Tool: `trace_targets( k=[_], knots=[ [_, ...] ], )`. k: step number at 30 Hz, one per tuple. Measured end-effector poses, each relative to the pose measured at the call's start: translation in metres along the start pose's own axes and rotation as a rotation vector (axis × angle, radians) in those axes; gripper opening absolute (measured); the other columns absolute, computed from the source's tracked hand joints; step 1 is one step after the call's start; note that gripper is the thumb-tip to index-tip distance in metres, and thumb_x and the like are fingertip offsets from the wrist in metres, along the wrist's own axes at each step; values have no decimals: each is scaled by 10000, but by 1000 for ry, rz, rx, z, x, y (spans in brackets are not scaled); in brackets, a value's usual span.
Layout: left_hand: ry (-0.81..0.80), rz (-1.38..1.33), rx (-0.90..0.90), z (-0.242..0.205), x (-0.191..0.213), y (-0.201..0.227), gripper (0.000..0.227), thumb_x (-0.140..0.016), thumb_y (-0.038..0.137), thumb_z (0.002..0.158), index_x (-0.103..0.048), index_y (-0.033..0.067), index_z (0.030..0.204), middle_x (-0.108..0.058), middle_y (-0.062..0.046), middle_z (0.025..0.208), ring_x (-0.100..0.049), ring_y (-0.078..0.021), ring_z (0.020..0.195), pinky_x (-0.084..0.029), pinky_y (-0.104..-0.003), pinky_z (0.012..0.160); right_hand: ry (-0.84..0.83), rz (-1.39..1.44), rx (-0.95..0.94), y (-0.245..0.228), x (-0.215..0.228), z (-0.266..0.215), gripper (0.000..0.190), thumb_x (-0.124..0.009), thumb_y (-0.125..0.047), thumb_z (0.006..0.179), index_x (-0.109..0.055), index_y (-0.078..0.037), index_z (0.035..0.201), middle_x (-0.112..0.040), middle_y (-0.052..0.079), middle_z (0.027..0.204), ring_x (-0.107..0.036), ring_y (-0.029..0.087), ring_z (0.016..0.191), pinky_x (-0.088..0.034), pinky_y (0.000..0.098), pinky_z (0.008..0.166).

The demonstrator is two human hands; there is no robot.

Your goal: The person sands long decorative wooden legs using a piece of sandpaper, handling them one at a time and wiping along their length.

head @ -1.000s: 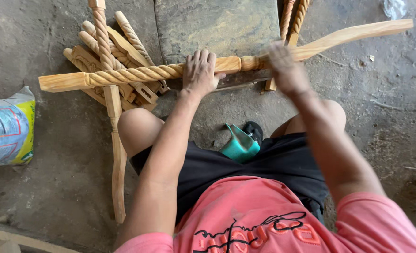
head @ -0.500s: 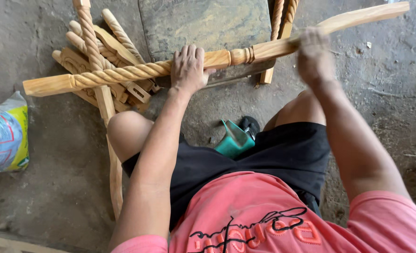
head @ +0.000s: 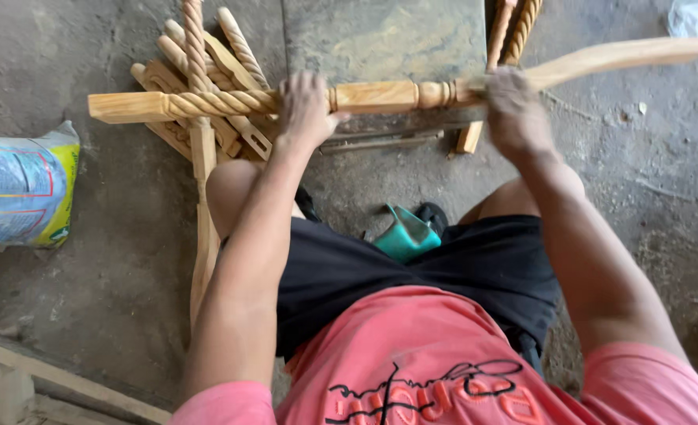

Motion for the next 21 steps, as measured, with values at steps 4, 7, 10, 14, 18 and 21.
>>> trace_targets(
  k=[4,7,10,14,18,21],
  knots=[
    [-26,-19,44,-11,1,-8,750,-898,589,737,-613,13,1123,-600,-140,1118,-526,-298,1076,-392,-462,997,320,-238,111,-30,-8,13,452,-492,-81,1046,-501,73,1471,-459,269,1585,-405,408,1519,-224,476,1293],
    [114,-16,11,-18,9,-8,701,-893,572,662,-651,40,1050,-624,-123,1069,-551,-289,1034,-398,-453,927,125,29,-2,-151,-74,54,490,-341,-94,1128,-428,-8,1603,-420,158,1665,-301,286,1629,-137,398,1428],
    [109,-12,49,-19,0,-15,203,-750,49,864,-663,108,1039,-642,-64,1089,-568,-240,1086,-417,-396,979,168,41,218,-231,-53,72,506,-346,-224,1124,-408,39,1552,-346,217,1642,-221,335,1566,-112,468,1302],
    [127,-50,51,-16,3,-14,379,-819,293,722,-659,80,992,-648,-80,1062,-571,-247,1050,-427,-402,963,-129,75,359,-160,-5,47,536,-233,-202,1045,-405,-18,1518,-265,151,1652,-179,291,1561,-133,436,1287],
    [127,-96,39,-12,-19,-22,442,-824,326,696,-645,14,954,-639,-132,1000,-568,-275,970,-427,-412,910,-115,-240,191,-141,-24,48,398,-227,-138,1214,-391,-19,1556,-372,130,1567,-327,231,1492,-199,357,1357],
    [55,44,81,-11,-52,-34,111,-729,58,1007,-665,140,1045,-639,-37,1077,-574,-205,1054,-431,-372,989,157,-129,418,-235,-56,71,486,-302,-225,1130,-352,12,1551,-325,181,1650,-251,301,1555,-207,471,1288]
  ],
)
Point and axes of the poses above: each hand's wrist, its own z-axis towards the middle knuckle, its own x-axis out of the back of the hand, y = z × x, the point moved 9 cm from there along z, towards the middle knuckle
